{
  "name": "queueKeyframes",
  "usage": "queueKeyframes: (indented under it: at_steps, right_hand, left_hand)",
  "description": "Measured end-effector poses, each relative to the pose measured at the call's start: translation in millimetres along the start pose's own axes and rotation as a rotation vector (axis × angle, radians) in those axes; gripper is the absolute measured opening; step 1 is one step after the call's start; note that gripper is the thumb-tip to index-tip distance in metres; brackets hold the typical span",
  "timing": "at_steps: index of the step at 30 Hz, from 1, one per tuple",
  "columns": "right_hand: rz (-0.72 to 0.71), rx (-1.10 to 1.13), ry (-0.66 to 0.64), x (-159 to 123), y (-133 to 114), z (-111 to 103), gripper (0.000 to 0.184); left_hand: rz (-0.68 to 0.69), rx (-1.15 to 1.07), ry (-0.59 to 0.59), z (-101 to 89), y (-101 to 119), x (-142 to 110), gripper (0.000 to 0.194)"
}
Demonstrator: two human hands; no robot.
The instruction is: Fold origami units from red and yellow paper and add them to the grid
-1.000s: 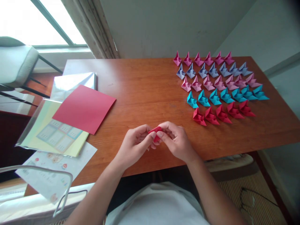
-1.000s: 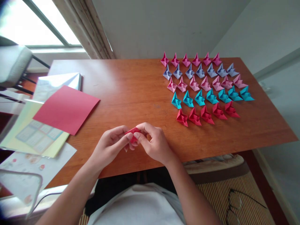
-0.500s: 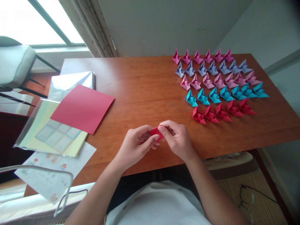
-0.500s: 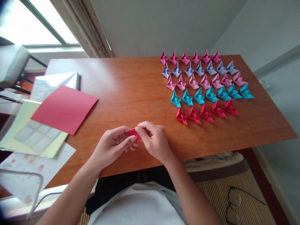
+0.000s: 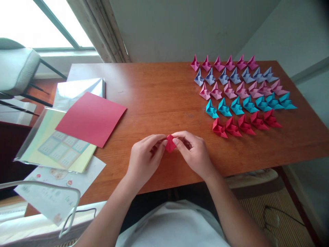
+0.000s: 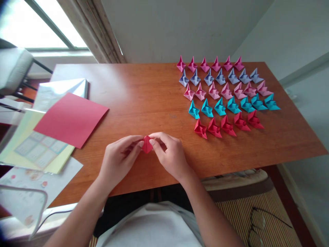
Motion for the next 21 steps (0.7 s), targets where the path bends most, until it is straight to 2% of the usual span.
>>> queueKeyframes:
  at_steps: [2, 4, 6, 11, 15, 21]
  right_hand:
    - [-0.064, -0.181, -0.035, 3.1, -5.3, 0.6, 0.013]
    - [-0.103, -0.360, -0.057, 6.6, -8.4, 1.3, 0.012]
    - [-0.119, -0.485, -0.068, 10.3, -9.1, 2.3, 0.011]
    - [-0.134, -0.615, -0.081, 14.9, -5.3, 4.4, 0.008]
    - [-0.209, -0.583, -0.120, 10.0, -6.9, 0.6, 0.011]
    - [-0.268, -0.597, -0.337, 1.9, -12.3, -4.1, 0.013]
  left_hand:
    - [0.090, 0.225, 0.146, -4.6, 1.4, -2.9, 0.013]
    - [0.189, 0.352, 0.196, -4.1, 4.1, -6.8, 0.013]
    - [0.308, 0.439, 0.175, -0.5, 8.2, -10.4, 0.015]
    - [0.560, 0.693, 0.008, 12.0, 16.2, -16.5, 0.027]
    - [0.576, 0.741, -0.065, 15.2, 12.6, -19.1, 0.031]
    - [0.530, 0.630, -0.107, 14.4, 4.8, -20.3, 0.030]
Point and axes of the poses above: each hand's wrist, its own x-axis towards the middle knuckle, its own z-axis out of the palm, y = z × x, the point moved 5 cm from there along x, towards the middle knuckle, and after that the axes turned 6 degrees about x, right-handed, at the moved point
